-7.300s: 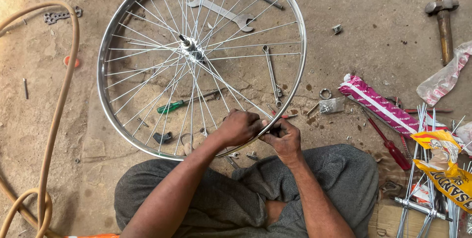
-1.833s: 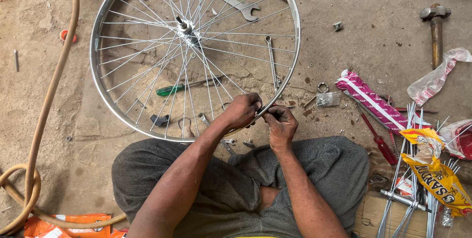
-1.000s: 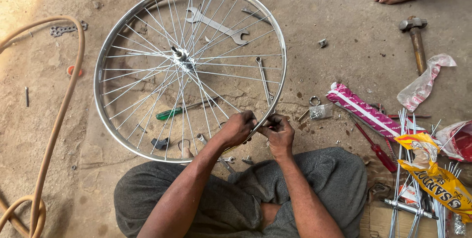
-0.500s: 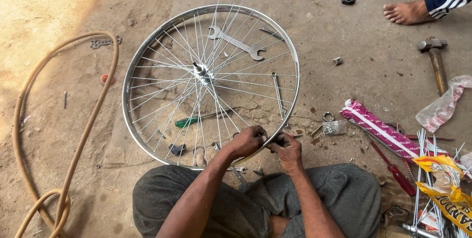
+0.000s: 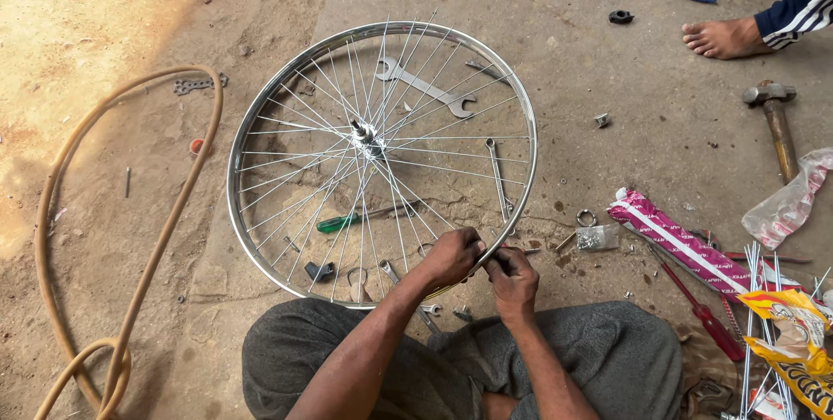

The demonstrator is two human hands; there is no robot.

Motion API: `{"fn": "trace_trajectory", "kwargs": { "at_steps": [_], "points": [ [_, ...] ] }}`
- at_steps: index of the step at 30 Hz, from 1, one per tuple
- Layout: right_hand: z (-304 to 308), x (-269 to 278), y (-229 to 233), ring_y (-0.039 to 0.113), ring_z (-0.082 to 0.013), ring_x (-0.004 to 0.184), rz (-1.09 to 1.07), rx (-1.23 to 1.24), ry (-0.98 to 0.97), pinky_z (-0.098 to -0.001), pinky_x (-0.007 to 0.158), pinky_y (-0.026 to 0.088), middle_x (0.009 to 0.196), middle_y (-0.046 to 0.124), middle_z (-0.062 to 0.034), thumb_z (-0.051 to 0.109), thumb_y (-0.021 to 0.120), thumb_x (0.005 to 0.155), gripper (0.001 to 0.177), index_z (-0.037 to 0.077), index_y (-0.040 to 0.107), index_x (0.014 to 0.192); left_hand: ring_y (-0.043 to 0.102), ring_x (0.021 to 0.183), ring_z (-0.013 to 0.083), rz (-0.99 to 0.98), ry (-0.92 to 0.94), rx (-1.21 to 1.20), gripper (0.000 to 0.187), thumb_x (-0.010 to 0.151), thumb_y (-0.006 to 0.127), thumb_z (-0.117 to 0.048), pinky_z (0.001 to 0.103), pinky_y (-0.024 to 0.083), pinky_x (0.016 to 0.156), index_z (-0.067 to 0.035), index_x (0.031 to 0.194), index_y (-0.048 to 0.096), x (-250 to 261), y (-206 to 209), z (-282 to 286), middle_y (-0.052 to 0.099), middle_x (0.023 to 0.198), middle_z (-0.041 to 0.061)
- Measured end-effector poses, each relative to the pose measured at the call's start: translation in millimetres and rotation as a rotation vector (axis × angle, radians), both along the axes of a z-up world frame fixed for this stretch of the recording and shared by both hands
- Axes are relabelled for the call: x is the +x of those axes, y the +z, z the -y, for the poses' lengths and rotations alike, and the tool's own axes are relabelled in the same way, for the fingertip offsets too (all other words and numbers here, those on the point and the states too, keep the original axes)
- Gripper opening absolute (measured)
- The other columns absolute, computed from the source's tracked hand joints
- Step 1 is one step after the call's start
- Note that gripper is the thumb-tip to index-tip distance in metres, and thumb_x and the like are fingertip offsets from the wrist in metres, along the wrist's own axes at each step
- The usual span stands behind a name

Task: The person sits on the ground and uses a spoke wrench to tighten and loosen the nipples on a bicycle wheel rim. They rotate the wheel to access different spokes and adjust tension to true the wheel.

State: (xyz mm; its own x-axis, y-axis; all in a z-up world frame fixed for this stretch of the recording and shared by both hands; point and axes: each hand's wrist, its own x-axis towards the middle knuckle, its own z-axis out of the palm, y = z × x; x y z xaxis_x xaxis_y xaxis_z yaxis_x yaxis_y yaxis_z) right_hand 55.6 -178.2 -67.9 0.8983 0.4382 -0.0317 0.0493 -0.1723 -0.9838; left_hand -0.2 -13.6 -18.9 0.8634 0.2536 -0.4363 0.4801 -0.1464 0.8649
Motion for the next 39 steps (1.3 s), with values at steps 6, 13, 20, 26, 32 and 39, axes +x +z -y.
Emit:
{"fn": "trace_trajectory", "kwargs": {
  "at_steps": [6, 13, 20, 26, 32, 39],
  "points": [
    [-10.8, 1.7, -0.7, 0.064, -0.0125, 0.077, 0.383, -0.089, -0.056, -0.0259, 0.066, 0.052, 0.092, 0.068, -0.0060, 0.007, 0.074, 0.089, 0.018, 0.003, 0.073, 0.106, 0.063, 0.060, 0.0219, 0.153, 0.004, 0.018, 0.031, 0.107, 0.053, -0.026, 0.042, 0.051, 0.057, 0.000, 0.092, 0.063, -0.1, 5.0, -1.8, 0.065, 0.068, 0.013],
    [-9.6, -3.3, -18.4, 0.054, -0.0093, 0.069, 0.232, 0.026, -0.049, -0.0272, 0.061, 0.046, 0.081, 0.061, -0.0013, 0.011, 0.071, 0.095, 0.012, 0.001, 0.066, 0.096, 0.066, 0.057, 0.0225, 0.128, 0.040, 0.089, 0.028, 0.104, 0.054, -0.024, 0.041, 0.052, 0.057, 0.000, 0.092, 0.063, 4.7, -10.8, 0.5, 0.065, 0.064, 0.012],
    [-1.8, -4.0, -11.9, 0.054, -0.0047, 0.066, 0.053, 0.134, 0.052, -0.0243, 0.056, 0.045, 0.079, 0.061, 0.0019, 0.018, 0.072, 0.099, 0.015, 0.003, 0.068, 0.100, 0.064, 0.058, 0.0188, 0.036, -0.017, 0.090, 0.033, 0.109, 0.047, -0.028, 0.040, 0.054, 0.056, -0.003, 0.095, 0.063, 5.8, -8.4, 0.7, 0.063, 0.066, 0.007],
    [2.3, 2.8, -5.6, 0.059, -0.0069, 0.073, 0.094, 0.120, 0.094, -0.0250, 0.060, 0.049, 0.091, 0.064, 0.0003, 0.014, 0.078, 0.093, 0.012, 0.005, 0.075, 0.100, 0.065, 0.057, 0.0182, 0.027, -0.007, 0.052, 0.032, 0.108, 0.048, -0.028, 0.040, 0.054, 0.056, -0.003, 0.094, 0.062, 1.3, -5.8, 2.2, 0.063, 0.066, 0.007],
    [3.3, 22.3, 1.6, 0.064, -0.0093, 0.074, -0.129, 0.171, 0.216, -0.0269, 0.061, 0.054, 0.090, 0.068, -0.0010, 0.010, 0.081, 0.087, 0.009, 0.004, 0.079, 0.094, 0.064, 0.059, 0.0201, 0.099, -0.011, 0.042, 0.032, 0.107, 0.050, -0.028, 0.041, 0.053, 0.056, -0.001, 0.095, 0.061, -3.9, 0.8, 0.8, 0.062, 0.070, 0.009],
    [5.2, 26.8, 1.1, 0.061, -0.0086, 0.071, -0.119, 0.111, 0.273, -0.0255, 0.060, 0.052, 0.083, 0.065, -0.0008, 0.013, 0.082, 0.090, 0.010, 0.005, 0.078, 0.093, 0.065, 0.058, 0.0190, -0.007, 0.004, 0.118, 0.034, 0.109, 0.046, -0.033, 0.039, 0.055, 0.058, -0.004, 0.098, 0.062, -1.5, 5.6, 8.4, 0.064, 0.069, 0.008]
  ]
}}
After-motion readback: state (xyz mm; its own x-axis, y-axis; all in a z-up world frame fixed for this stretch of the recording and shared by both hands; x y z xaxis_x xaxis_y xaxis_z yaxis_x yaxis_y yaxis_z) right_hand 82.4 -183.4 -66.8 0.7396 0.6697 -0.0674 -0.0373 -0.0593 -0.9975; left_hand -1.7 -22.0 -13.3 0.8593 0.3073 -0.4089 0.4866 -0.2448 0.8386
